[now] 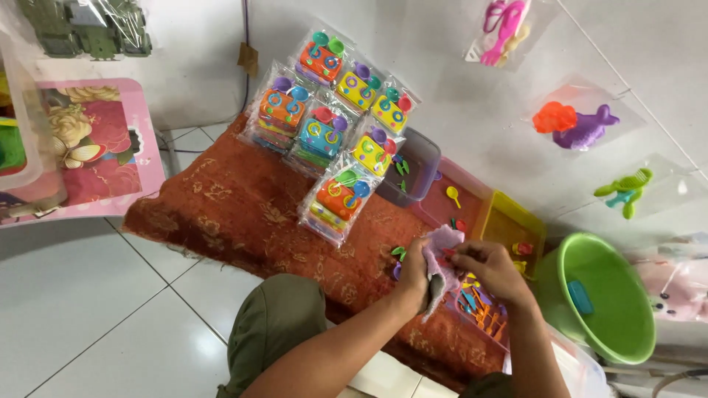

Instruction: The person is sorting various small plastic toys from containers and placing them into small plastic bags, while also using a piece of purple dough to clean or manipulate the items.

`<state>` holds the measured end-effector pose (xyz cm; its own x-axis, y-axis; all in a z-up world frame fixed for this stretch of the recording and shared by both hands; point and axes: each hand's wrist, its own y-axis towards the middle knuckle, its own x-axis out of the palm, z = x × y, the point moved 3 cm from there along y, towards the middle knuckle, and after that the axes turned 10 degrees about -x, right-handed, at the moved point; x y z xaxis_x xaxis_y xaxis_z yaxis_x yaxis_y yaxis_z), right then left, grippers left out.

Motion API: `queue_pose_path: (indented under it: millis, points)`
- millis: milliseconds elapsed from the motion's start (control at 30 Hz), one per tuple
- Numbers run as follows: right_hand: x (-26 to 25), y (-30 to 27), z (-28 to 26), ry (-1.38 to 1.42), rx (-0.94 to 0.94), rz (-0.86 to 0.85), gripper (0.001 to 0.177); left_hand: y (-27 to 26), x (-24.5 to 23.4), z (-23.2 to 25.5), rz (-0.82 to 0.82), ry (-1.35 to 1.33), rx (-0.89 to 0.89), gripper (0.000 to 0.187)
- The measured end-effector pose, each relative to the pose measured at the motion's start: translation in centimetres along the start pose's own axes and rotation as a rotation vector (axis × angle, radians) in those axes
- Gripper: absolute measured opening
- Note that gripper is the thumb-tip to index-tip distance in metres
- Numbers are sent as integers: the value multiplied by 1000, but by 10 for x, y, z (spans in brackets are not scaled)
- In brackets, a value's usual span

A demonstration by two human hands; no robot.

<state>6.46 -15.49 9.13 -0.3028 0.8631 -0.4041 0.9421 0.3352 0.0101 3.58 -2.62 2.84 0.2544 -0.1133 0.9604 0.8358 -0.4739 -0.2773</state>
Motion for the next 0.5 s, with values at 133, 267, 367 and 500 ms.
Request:
queue_pose_path:
  millis: [133, 267, 367, 500]
  points:
    - [5, -29, -7, -170, -13, 55, 14, -33, 10, -23, 26, 66, 9, 36]
    - [8, -57, -37, -511, -302, 264, 25, -107, 81, -17, 202, 147, -1, 30]
    - [15, -69, -50, -510, -524, 204, 15, -91, 73, -20, 258, 248, 7, 41]
    - [24, -83, -56, -554, -611, 106, 18, -28, -19, -31, 104, 283, -108, 40]
